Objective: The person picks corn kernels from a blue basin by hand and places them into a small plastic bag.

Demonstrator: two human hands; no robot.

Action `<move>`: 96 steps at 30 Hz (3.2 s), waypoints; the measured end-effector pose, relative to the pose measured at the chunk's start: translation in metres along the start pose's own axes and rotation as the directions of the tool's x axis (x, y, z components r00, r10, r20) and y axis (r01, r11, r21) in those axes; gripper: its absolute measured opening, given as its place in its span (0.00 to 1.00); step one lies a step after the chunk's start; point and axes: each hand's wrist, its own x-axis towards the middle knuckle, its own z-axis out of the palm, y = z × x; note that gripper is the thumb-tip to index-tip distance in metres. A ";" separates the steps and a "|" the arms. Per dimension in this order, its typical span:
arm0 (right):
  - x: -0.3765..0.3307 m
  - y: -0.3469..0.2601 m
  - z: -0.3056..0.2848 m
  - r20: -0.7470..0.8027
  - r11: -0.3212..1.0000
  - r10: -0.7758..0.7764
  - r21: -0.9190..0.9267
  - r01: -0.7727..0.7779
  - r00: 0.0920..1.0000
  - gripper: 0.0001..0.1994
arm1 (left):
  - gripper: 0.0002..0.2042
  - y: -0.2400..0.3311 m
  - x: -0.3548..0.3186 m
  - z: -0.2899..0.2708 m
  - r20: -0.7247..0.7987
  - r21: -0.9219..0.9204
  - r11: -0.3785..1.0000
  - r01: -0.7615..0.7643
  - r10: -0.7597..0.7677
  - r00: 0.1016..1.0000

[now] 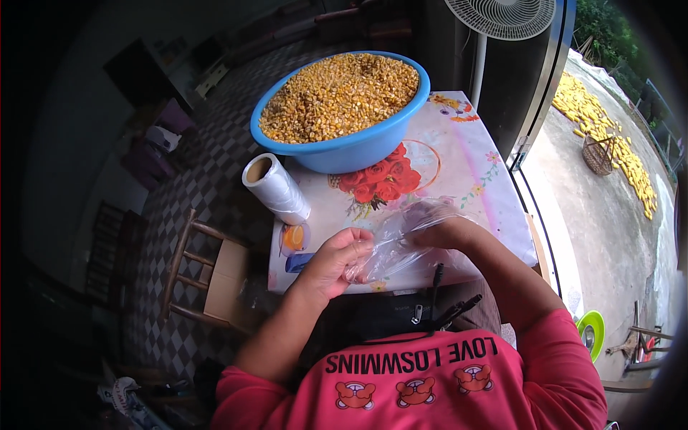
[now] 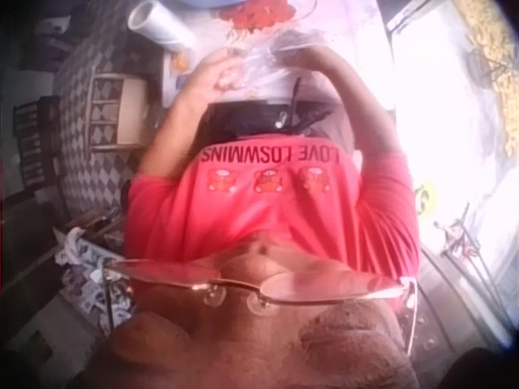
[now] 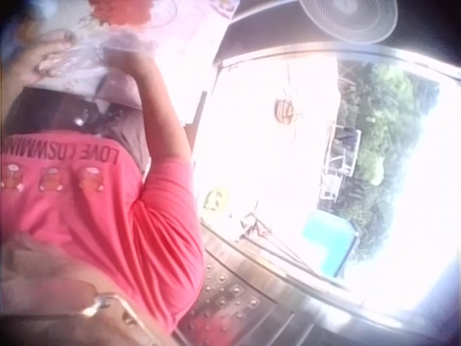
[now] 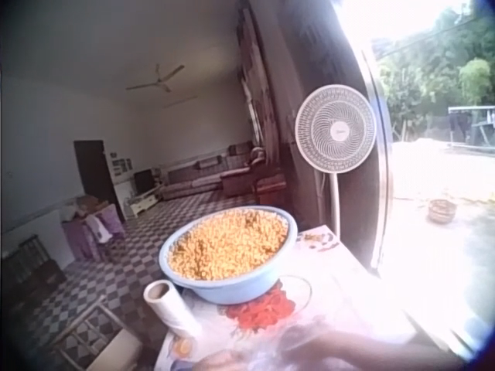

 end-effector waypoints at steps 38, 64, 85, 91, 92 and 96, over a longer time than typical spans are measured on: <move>0.018 0.103 0.008 -0.211 0.687 0.463 0.700 -0.197 0.861 0.17 | 0.13 0.029 0.097 -0.010 -0.058 0.492 0.868 -0.065 0.107 0.992; 0.037 0.041 -0.036 -0.129 0.624 0.253 0.779 -0.060 0.959 0.11 | 0.05 0.000 0.161 -0.040 -0.062 -0.129 0.951 -0.282 0.276 0.959; 0.105 -0.004 -0.118 -0.334 0.995 -0.088 0.005 0.095 0.938 0.09 | 0.10 0.006 0.156 -0.038 0.009 -0.096 0.991 -0.090 0.091 0.996; 0.137 -0.012 -0.154 -0.211 0.983 -0.007 0.175 0.045 0.978 0.09 | 0.08 0.014 0.151 -0.037 0.085 -0.160 0.985 -0.069 0.083 0.993; 0.147 -0.005 -0.152 -0.281 0.982 -0.038 0.165 0.088 0.959 0.09 | 0.07 0.013 0.153 -0.037 0.102 -0.167 0.983 -0.075 0.093 0.990; 0.194 0.010 -0.144 -0.431 0.996 -0.033 -0.093 -0.009 0.902 0.17 | 0.07 0.015 0.157 -0.037 0.137 -0.157 0.987 -0.038 0.060 0.989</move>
